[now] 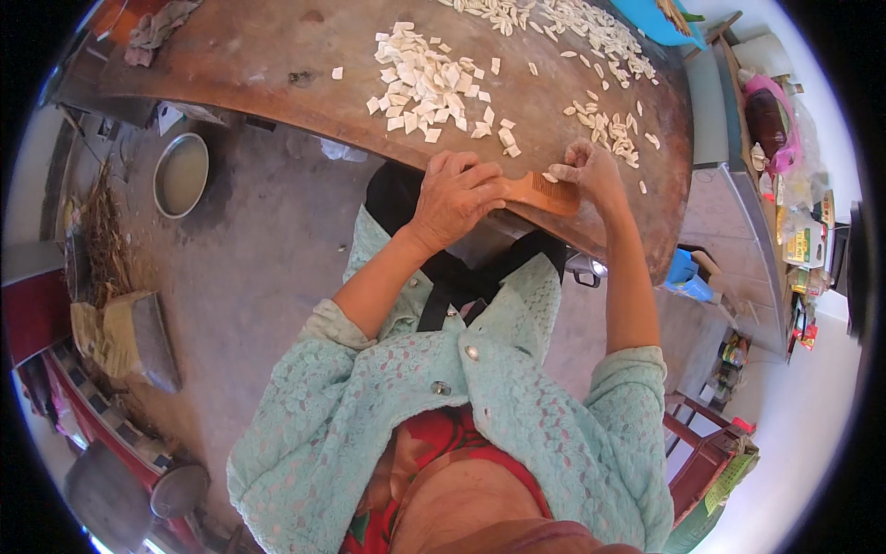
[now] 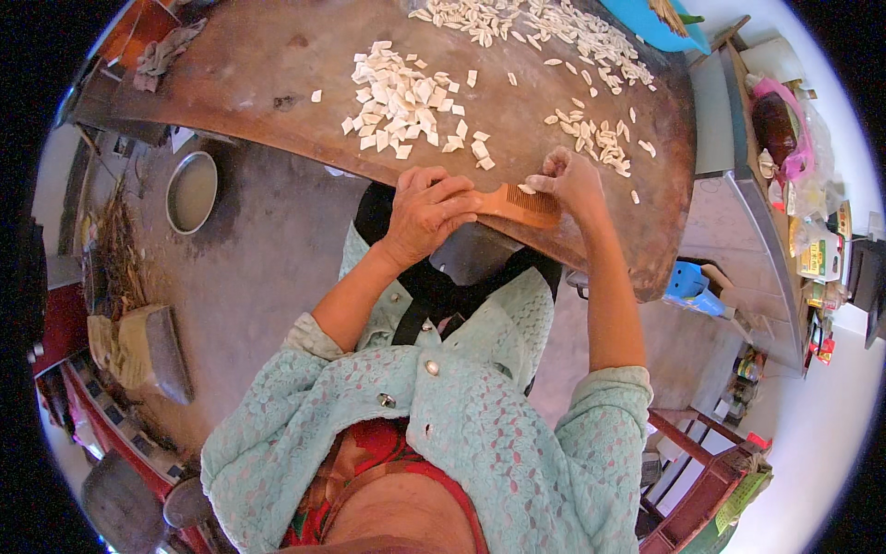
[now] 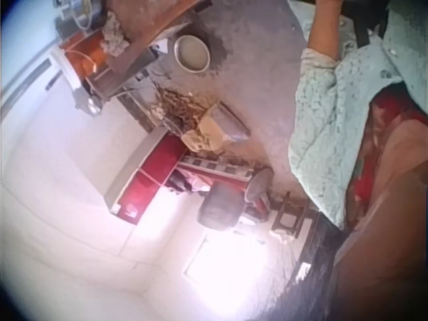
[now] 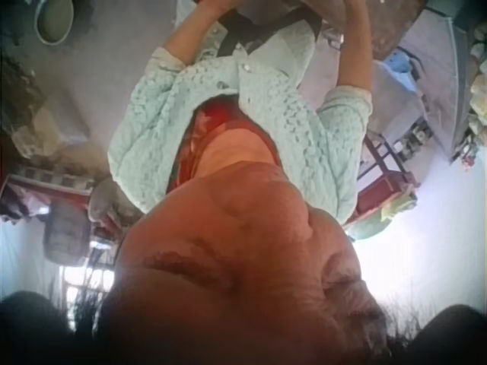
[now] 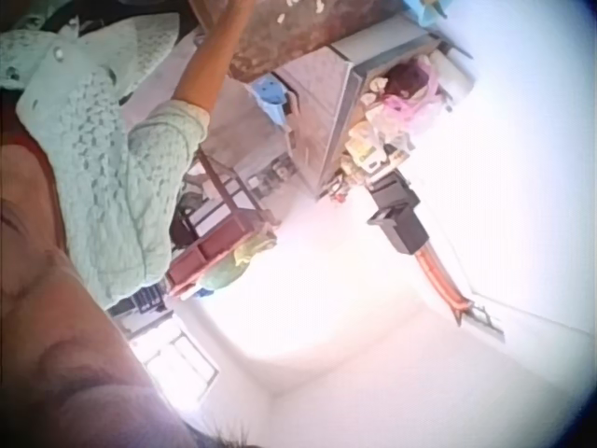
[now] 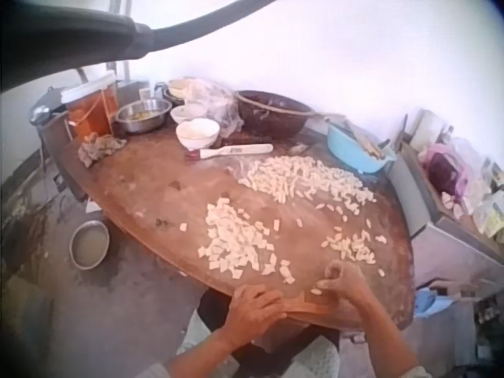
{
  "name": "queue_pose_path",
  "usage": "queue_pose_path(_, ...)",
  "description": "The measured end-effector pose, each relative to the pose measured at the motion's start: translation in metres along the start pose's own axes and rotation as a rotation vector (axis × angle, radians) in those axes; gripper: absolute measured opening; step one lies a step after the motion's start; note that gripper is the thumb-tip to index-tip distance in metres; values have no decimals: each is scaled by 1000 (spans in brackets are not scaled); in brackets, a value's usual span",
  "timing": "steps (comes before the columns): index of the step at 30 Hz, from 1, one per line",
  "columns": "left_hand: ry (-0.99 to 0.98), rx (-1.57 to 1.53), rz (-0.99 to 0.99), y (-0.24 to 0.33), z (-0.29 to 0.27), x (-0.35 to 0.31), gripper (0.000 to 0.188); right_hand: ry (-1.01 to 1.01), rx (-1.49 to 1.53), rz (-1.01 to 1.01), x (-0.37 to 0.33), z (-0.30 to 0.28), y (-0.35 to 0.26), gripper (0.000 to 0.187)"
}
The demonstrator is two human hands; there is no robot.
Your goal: The person repeatedly presses small pieces of dough against a wooden comb-like tool on a table, shaping them into uniform diamond-shaped pieces. The person handles the dough pieces one at a time, pressing and sliding them along the tool to form consistent shapes.
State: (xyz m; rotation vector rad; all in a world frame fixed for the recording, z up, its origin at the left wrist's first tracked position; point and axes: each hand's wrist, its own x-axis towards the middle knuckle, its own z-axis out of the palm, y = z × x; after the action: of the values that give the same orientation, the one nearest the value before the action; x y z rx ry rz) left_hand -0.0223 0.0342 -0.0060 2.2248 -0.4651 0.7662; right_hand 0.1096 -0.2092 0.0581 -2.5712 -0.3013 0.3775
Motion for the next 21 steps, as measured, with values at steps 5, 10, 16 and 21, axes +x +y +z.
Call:
queue_pose_path(5,-9,13,-13,-2,-2,-2,26,-189,277,-29,-18,-4,-24,17)
queue_pose_path(10,22,11,16,4,-4,3,25,95,99,-234,-19,12,-33,23)
queue_pose_path(16,0,13,17,0,-2,-1,26,205,70,-361,9,34,-72,22)
queue_pose_path(21,6,-2,20,-1,-1,-1,27,138,-87,-204,26,39,-88,20)
